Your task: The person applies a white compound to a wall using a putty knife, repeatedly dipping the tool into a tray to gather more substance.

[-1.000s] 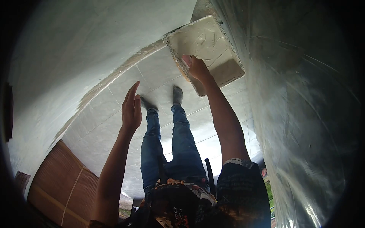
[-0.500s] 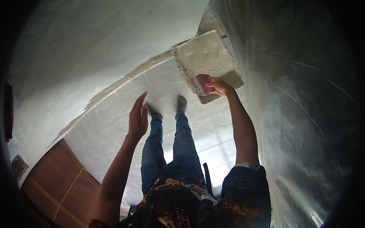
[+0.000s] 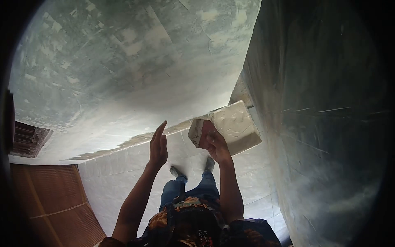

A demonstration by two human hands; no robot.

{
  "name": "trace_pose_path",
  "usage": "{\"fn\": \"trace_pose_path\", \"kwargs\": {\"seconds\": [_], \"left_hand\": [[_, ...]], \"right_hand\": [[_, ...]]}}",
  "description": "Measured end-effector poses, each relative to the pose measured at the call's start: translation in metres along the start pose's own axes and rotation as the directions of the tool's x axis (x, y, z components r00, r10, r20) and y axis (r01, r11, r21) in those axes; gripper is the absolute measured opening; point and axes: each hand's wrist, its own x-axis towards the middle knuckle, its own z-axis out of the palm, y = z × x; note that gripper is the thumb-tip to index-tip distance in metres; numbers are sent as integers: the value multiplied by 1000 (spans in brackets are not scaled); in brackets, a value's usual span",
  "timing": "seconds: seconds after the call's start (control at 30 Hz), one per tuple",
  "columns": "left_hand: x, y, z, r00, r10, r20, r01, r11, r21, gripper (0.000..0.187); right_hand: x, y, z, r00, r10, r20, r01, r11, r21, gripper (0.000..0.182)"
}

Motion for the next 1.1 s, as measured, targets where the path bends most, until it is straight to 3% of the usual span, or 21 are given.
{"fn": "trace_pose_path", "kwargs": {"seconds": [0.07,0.3,0.43,0.57,0.8,0.87,0.97,1.1], "left_hand": [[7,15,-27,997,50,-55,-51,999,-13,48],[24,62,-137,916,273,-295,-287,958,-3,52],[33,74,-213,798,421,-431,-449,893,42,53],[31,90,-271,694,503,-515,-558,828,58,54],[35,104,-361,575,608,-548,-664,738,122,54],[38,108,-382,493,685,-536,-726,663,179,52],[31,114,-408,505,705,-498,-715,665,216,51],[33,122,-435,455,744,-489,-755,614,232,51]], "right_hand": [[4,-9,63,1000,-23,15,23,1000,-15,36],[19,-2,200,971,-83,225,106,990,-93,22],[22,13,294,956,-138,261,181,972,-148,18],[23,31,352,892,-212,399,300,938,-172,21],[10,58,446,809,-276,519,376,921,-97,19],[7,66,466,794,-309,524,408,909,-82,19],[9,74,481,785,-331,524,430,899,-76,20],[-3,72,514,760,-346,551,471,877,-99,19]]}}
